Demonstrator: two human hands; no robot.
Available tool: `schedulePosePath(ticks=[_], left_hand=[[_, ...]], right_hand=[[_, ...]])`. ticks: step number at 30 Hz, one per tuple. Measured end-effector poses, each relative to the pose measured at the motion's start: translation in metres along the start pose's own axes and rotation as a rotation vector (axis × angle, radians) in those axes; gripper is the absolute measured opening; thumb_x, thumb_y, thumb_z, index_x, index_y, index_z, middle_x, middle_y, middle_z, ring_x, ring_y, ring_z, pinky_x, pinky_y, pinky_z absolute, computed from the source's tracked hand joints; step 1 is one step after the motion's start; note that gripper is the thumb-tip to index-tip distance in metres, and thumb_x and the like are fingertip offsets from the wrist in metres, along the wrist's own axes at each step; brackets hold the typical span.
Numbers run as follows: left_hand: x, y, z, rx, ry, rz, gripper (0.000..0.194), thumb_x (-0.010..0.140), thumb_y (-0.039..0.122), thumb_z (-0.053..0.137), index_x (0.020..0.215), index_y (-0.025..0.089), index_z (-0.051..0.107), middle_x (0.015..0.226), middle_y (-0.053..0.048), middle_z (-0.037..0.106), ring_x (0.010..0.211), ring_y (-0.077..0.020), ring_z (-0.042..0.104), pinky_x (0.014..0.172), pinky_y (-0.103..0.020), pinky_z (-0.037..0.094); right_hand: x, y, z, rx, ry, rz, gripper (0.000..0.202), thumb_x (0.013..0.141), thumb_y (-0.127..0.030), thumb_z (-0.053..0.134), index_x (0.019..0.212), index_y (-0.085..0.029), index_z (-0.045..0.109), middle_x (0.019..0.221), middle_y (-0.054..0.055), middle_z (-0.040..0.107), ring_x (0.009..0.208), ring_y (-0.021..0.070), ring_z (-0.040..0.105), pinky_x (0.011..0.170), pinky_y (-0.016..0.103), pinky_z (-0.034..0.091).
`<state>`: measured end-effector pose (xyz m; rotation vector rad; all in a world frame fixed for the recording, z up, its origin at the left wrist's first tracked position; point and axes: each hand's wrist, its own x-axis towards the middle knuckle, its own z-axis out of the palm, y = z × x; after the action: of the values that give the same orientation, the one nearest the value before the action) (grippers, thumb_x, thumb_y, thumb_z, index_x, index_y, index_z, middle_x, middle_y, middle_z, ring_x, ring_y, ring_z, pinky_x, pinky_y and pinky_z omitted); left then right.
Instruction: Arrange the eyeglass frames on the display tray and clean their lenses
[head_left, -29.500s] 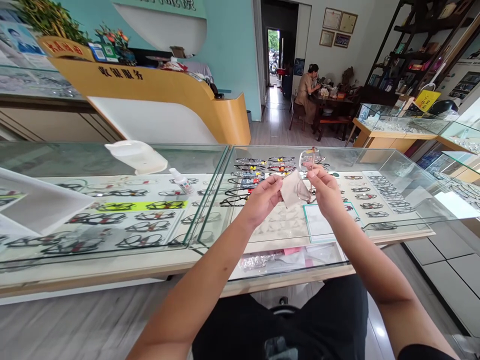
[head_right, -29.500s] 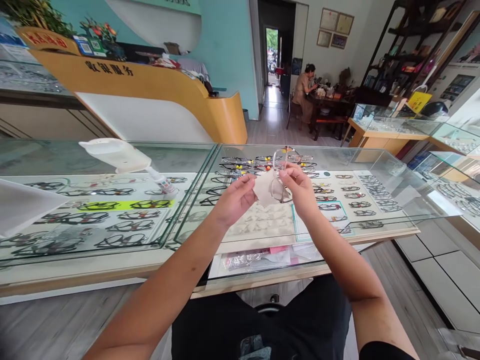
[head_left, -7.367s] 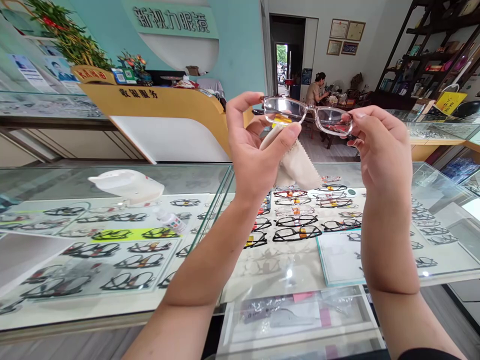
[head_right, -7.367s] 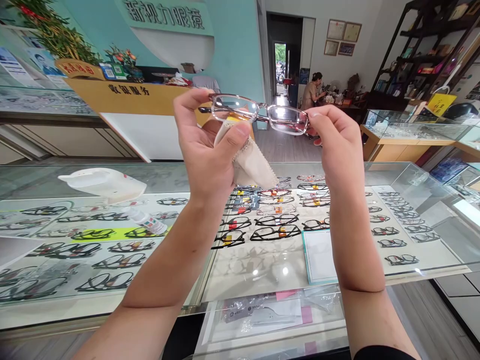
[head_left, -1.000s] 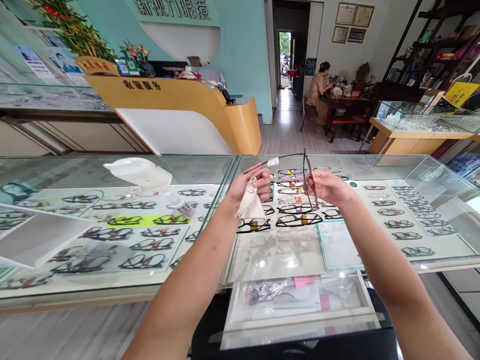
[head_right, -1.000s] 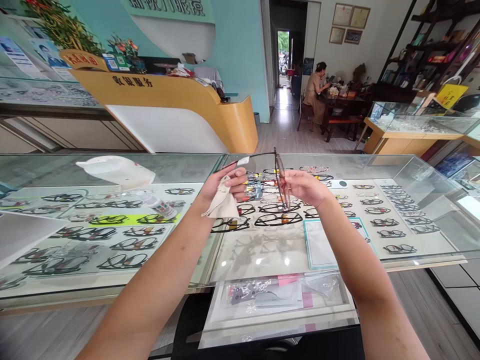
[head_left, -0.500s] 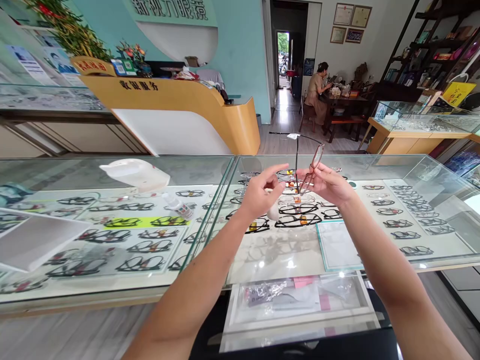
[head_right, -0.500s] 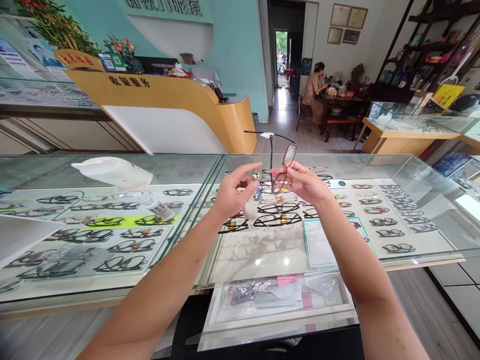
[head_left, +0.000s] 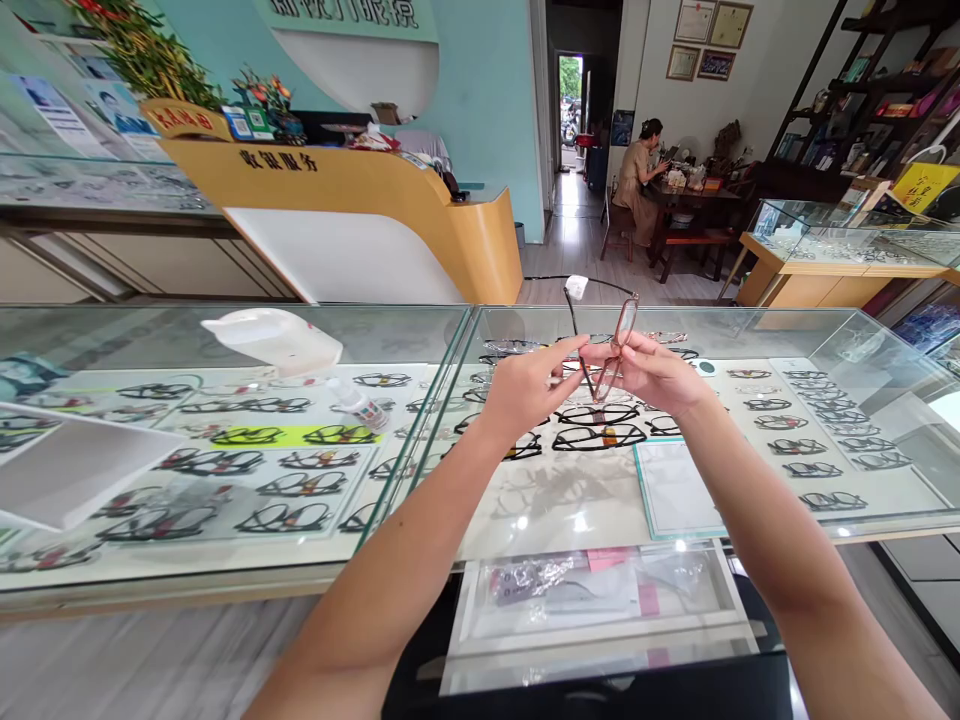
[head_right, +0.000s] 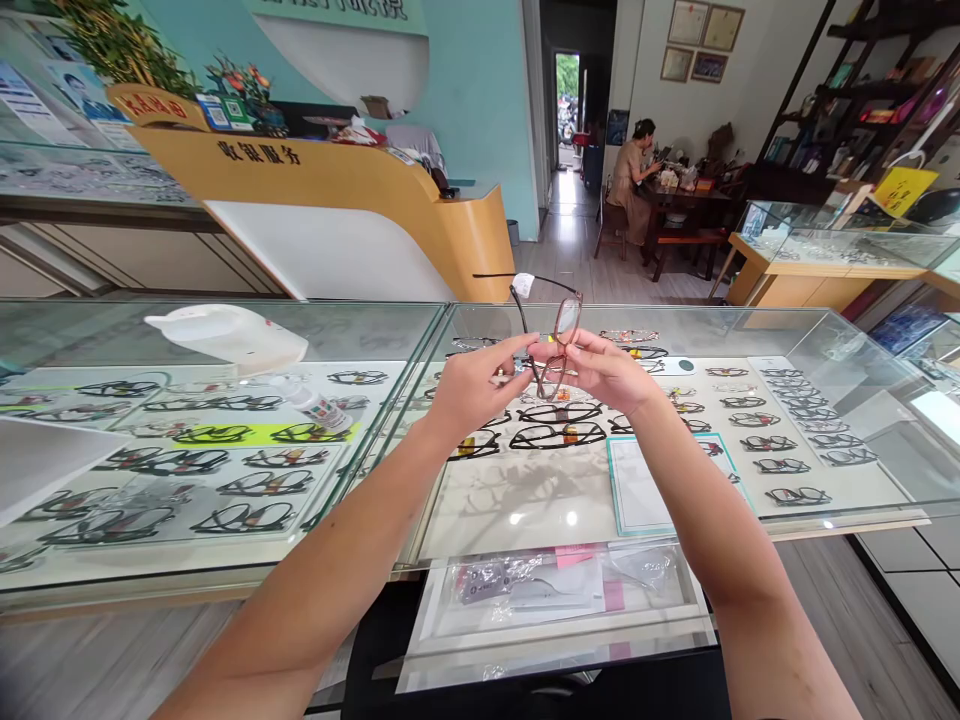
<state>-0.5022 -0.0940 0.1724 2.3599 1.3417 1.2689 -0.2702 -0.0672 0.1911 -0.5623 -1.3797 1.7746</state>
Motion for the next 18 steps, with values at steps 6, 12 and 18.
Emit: schedulePosePath(ticks=[6, 12, 18], left_hand=[[0.0003, -0.0004, -0.0012, 0.02, 0.023, -0.065, 0.041, 0.097, 0.042, 0.068, 0.133, 0.026, 0.08, 0.084, -0.004, 0.077, 0.076, -0.0214, 0.069, 0.073, -0.029, 0.044], [0.0022, -0.0027, -0.0007, 0.038, 0.075, -0.187, 0.031, 0.093, 0.043, 0.075, 0.116, 0.026, 0.085, 0.076, -0.002, 0.072, 0.072, -0.0217, 0.065, 0.073, -0.03, 0.041], [0.0027, -0.0004, -0.0002, -0.004, 0.115, -0.243, 0.025, 0.087, 0.044, 0.08, 0.104, 0.026, 0.084, 0.073, -0.001, 0.068, 0.07, -0.0209, 0.061, 0.072, -0.031, 0.04]], right_hand=[[-0.0013, -0.0038, -0.0002, -0.022, 0.029, -0.034, 0.044, 0.078, -0.054, 0.092, 0.105, -0.027, 0.069, 0.13, 0.007, 0.081, 0.126, 0.0259, 0.073, 0.113, 0.052, 0.054], [0.0009, -0.007, -0.0044, -0.034, 0.12, -0.147, 0.046, 0.076, -0.058, 0.092, 0.095, -0.029, 0.062, 0.129, 0.005, 0.079, 0.124, 0.0264, 0.072, 0.112, 0.053, 0.056], [0.0032, -0.0045, -0.0052, -0.093, 0.17, -0.201, 0.042, 0.082, -0.061, 0.084, 0.097, -0.03, 0.06, 0.126, 0.004, 0.078, 0.124, 0.0251, 0.071, 0.109, 0.05, 0.058]])
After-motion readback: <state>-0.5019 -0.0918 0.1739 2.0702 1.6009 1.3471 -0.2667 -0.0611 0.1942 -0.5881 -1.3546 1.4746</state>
